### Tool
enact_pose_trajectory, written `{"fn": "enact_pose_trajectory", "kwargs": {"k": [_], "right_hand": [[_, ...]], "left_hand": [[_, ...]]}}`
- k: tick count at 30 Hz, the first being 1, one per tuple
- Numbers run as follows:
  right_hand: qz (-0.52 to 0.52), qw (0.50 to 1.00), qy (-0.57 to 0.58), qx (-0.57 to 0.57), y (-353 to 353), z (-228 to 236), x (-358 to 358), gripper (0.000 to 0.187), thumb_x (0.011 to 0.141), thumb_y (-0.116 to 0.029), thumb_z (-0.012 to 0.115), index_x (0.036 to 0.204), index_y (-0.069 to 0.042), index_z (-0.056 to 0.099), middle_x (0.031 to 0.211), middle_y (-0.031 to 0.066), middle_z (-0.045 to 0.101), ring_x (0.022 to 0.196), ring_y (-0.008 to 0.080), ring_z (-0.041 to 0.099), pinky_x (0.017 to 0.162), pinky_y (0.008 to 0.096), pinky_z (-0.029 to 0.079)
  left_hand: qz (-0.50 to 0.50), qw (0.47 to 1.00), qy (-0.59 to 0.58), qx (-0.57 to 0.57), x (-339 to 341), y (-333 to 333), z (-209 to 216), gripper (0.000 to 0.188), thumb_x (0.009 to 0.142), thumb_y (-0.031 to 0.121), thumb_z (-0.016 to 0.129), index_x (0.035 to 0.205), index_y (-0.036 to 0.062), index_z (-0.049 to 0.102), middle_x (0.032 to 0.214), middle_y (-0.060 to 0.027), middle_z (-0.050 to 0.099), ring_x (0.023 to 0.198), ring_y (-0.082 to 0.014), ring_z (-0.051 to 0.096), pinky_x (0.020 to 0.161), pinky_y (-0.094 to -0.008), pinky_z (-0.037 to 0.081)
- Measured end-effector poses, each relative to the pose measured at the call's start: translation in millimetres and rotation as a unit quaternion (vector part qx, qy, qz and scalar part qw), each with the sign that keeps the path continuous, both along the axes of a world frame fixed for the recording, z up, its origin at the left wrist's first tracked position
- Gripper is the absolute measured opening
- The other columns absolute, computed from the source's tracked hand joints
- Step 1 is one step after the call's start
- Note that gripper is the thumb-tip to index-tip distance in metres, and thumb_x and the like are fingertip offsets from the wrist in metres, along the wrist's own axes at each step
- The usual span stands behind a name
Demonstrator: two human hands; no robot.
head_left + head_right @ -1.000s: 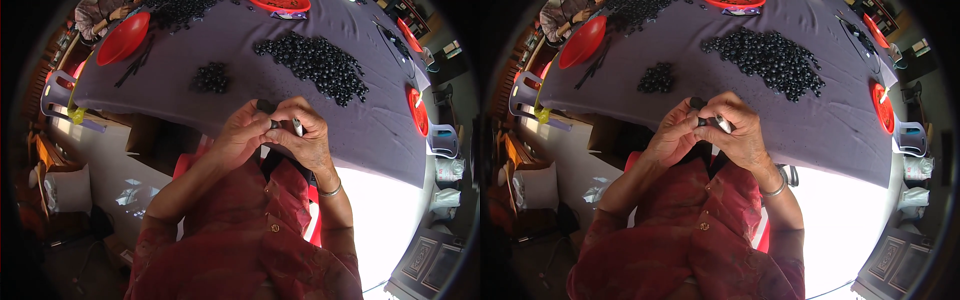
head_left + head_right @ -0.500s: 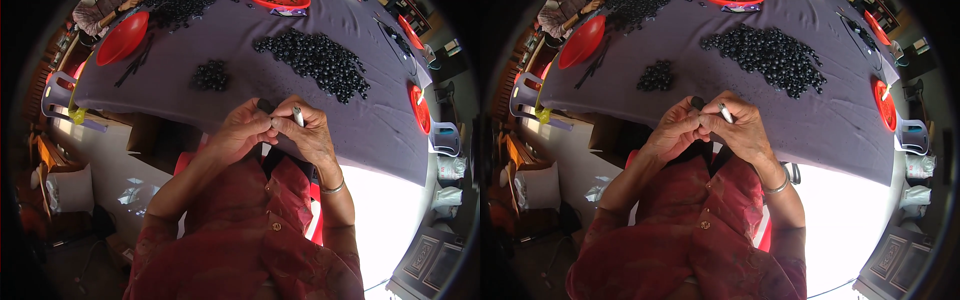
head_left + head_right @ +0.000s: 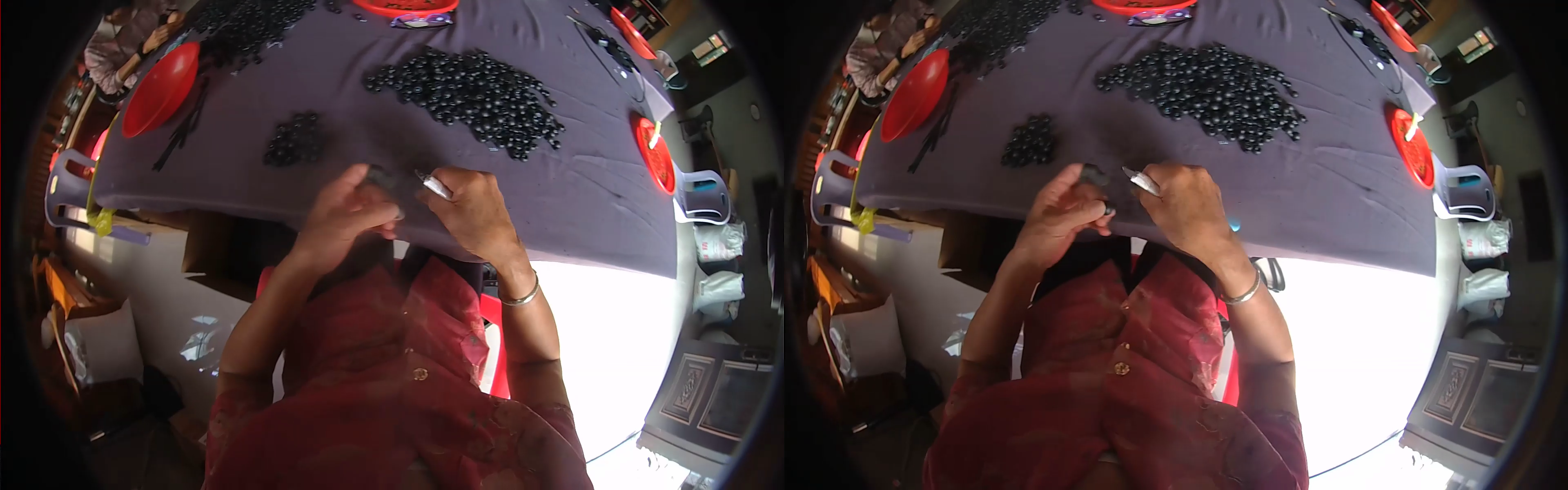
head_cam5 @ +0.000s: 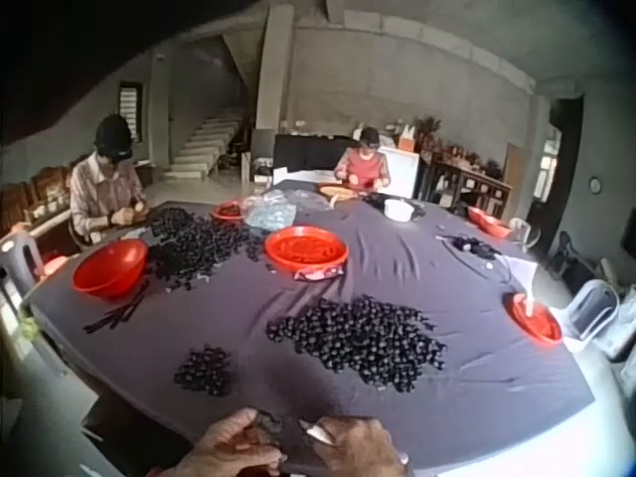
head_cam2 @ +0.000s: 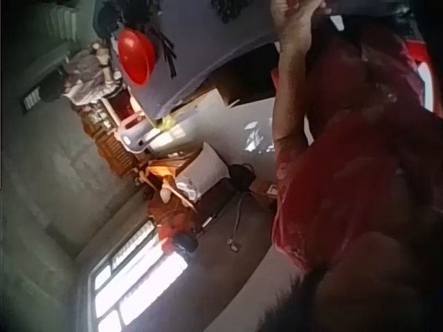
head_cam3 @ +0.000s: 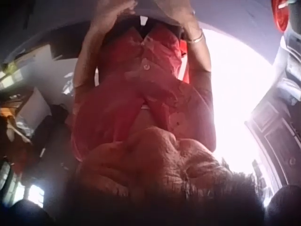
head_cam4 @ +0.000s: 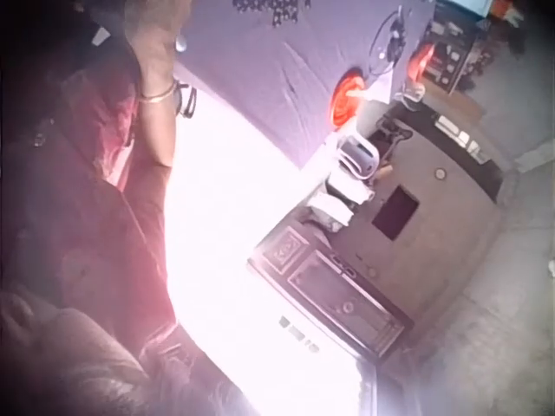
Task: Manually inspecting and sorting small black plastic beads on a table.
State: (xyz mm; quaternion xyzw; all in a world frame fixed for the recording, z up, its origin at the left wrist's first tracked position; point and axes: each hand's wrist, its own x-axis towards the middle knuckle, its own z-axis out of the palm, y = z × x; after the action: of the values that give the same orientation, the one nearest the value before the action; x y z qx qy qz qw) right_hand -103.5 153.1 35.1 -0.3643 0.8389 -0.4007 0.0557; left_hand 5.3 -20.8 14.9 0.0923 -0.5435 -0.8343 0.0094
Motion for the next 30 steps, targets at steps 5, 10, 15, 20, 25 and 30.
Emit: {"fn": "enact_pose_trajectory", "kwargs": {"k": [5, 10, 15, 20, 25, 30], "right_hand": [[-0.165, 0.967, 0.131, 0.140, 43.5, 6.7, -52.7, 0.013, 0.078, -0.015, 0.065, 0.085, -0.005, 0.065, 0.076, 0.0166, 0.064, 0.071, 0.0355, 0.062, 0.063, 0.0412, 0.048], [-0.113, 0.980, 0.125, 0.103, 57.0, -9.0, -93.2, 0.015, 0.075, -0.012, 0.066, 0.088, -0.006, 0.066, 0.080, 0.0145, 0.065, 0.072, 0.0318, 0.064, 0.062, 0.0386, 0.048], [-0.023, 0.964, 0.226, 0.142, 45.4, -17.6, -109.0, 0.015, 0.071, -0.009, 0.065, 0.086, -0.006, 0.067, 0.079, 0.0132, 0.066, 0.072, 0.0314, 0.064, 0.063, 0.0388, 0.050], [-0.034, 0.946, 0.224, 0.233, 33.3, -14.7, -108.0, 0.010, 0.069, -0.008, 0.061, 0.078, -0.004, 0.063, 0.075, 0.0172, 0.064, 0.071, 0.0358, 0.063, 0.064, 0.0441, 0.051], [-0.019, 0.939, 0.221, 0.261, 27.1, -5.2, -109.7, 0.011, 0.068, -0.009, 0.059, 0.076, -0.003, 0.063, 0.071, 0.0211, 0.063, 0.070, 0.0405, 0.062, 0.066, 0.0471, 0.051], [0.131, 0.915, 0.224, 0.309, -25.9, 43.4, -110.9, 0.014, 0.065, -0.010, 0.060, 0.073, 0.002, 0.062, 0.071, 0.0231, 0.062, 0.070, 0.0400, 0.062, 0.067, 0.0456, 0.051]], "left_hand": [[0.155, 0.912, 0.029, -0.379, -7.7, -31.6, -24.0, 0.019, 0.079, 0.003, 0.068, 0.096, 0.0007, 0.060, 0.080, -0.0071, 0.060, 0.066, -0.0134, 0.058, 0.060, -0.0286, 0.048], [0.280, 0.773, 0.079, -0.564, -16.0, -54.2, -34.7, 0.024, 0.074, 0.004, 0.071, 0.095, 0.0002, 0.060, 0.078, -0.0088, 0.056, 0.062, -0.0235, 0.057, 0.058, -0.0330, 0.046], [0.308, 0.747, 0.048, -0.588, -19.1, -58.6, -39.5, 0.023, 0.076, 0.001, 0.071, 0.094, -0.0025, 0.058, 0.077, -0.0061, 0.055, 0.062, -0.0134, 0.053, 0.057, -0.0273, 0.044], [0.340, 0.809, 0.059, -0.477, -17.3, -62.8, -45.0, 0.024, 0.077, 0.002, 0.071, 0.097, -0.0018, 0.059, 0.074, -0.0017, 0.055, 0.063, -0.0079, 0.049, 0.057, -0.0235, 0.043], [0.392, 0.848, 0.049, -0.354, -18.6, -63.5, -49.8, 0.028, 0.077, 0.005, 0.071, 0.101, -0.0036, 0.060, 0.074, -0.0067, 0.062, 0.066, -0.0096, 0.055, 0.060, -0.0266, 0.046], [0.429, 0.840, 0.086, -0.320, -21.3, -63.0, -59.2, 0.027, 0.081, 0.003, 0.070, 0.104, -0.0045, 0.057, 0.071, 0.0027, 0.055, 0.063, -0.0033, 0.048, 0.058, -0.0189, 0.042]]}}
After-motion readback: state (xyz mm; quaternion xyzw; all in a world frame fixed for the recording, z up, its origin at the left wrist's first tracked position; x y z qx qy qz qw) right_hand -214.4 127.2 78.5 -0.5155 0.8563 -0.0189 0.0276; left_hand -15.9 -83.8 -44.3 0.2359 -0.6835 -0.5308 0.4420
